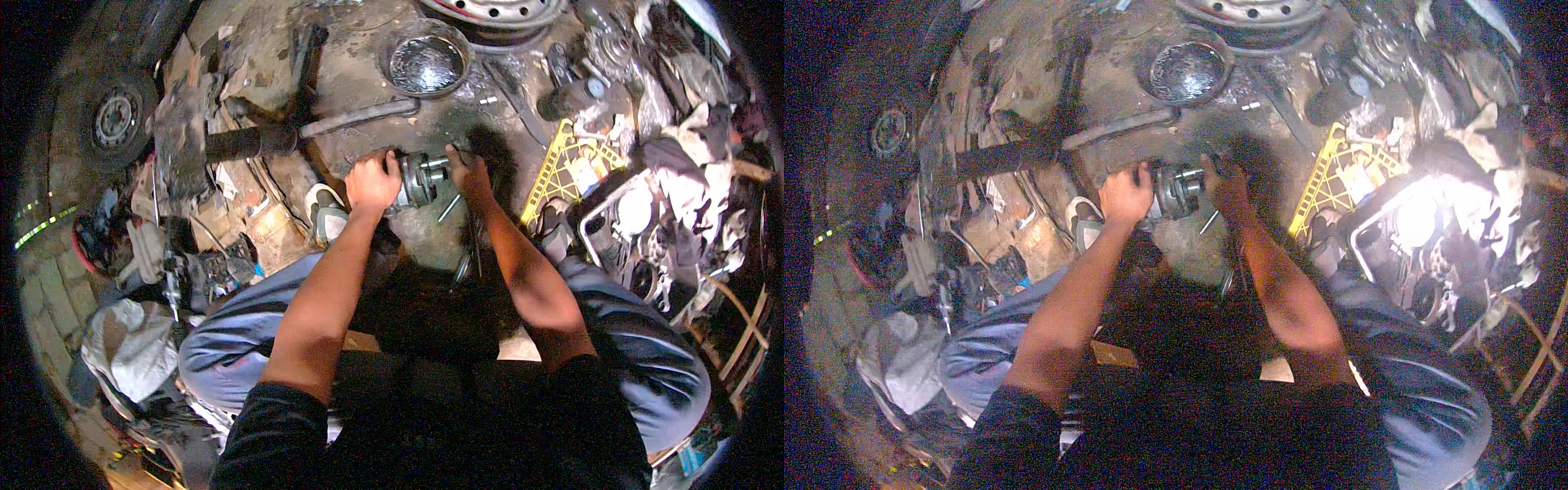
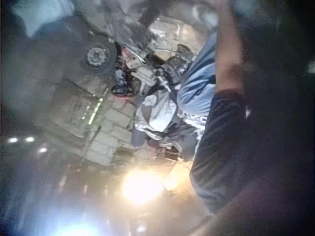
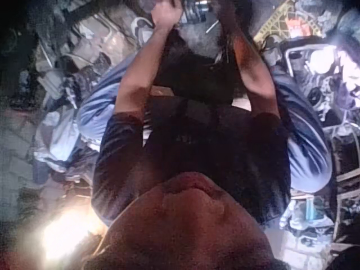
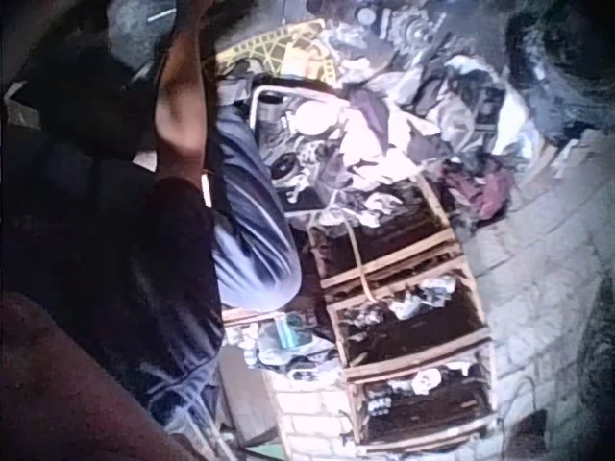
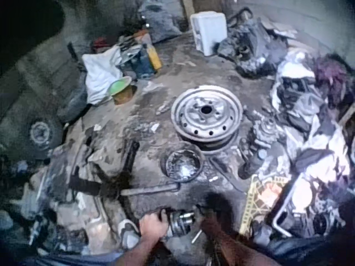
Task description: The person sits on the floor in a cluttered workshop and uses a wrench to tighten bolts on a metallic mechanical component. They rotate the part to access different sides and continue tightening throughout the clip.
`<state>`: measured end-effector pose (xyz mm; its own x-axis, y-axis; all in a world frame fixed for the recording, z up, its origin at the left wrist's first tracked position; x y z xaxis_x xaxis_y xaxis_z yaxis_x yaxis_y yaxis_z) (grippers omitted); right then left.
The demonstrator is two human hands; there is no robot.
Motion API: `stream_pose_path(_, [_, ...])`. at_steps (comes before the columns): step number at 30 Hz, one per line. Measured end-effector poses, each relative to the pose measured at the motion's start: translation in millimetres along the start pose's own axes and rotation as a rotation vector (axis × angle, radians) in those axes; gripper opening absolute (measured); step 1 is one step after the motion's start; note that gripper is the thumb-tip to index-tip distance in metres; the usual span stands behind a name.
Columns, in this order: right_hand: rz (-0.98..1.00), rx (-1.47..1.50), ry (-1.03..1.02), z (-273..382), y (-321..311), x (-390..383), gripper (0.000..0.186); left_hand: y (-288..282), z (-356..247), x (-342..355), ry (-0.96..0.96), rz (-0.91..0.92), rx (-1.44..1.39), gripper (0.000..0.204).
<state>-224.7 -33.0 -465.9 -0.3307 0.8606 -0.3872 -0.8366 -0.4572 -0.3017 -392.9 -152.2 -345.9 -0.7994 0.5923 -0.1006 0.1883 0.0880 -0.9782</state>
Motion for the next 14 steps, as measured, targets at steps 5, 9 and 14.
stream_pose_path(5, [-0.205, -0.018, 0.125, 5, -10, -15, 0.045, 0, -2, 0, 0.006, -0.044, 0.035, 0.034])
stream_pose_path(9, [-0.267, -0.098, 0.099, 7, -10, -18, 0.041, 1, -3, 0, 0.029, -0.075, 0.048, 0.034])
stream_pose_path(14, [-0.073, -0.018, 0.052, -14, 6, 0, 0.049, -4, -4, -1, -0.003, -0.049, 0.065, 0.034])
Point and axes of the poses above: each hand's wrist, its own x-axis towards the middle knuckle, its own y-axis out of the palm, z = x × y, the point moved 8 cm from there along x, towards the middle knuckle, and after that the axes turned 9 degrees about -z, right-handed, at the moved point
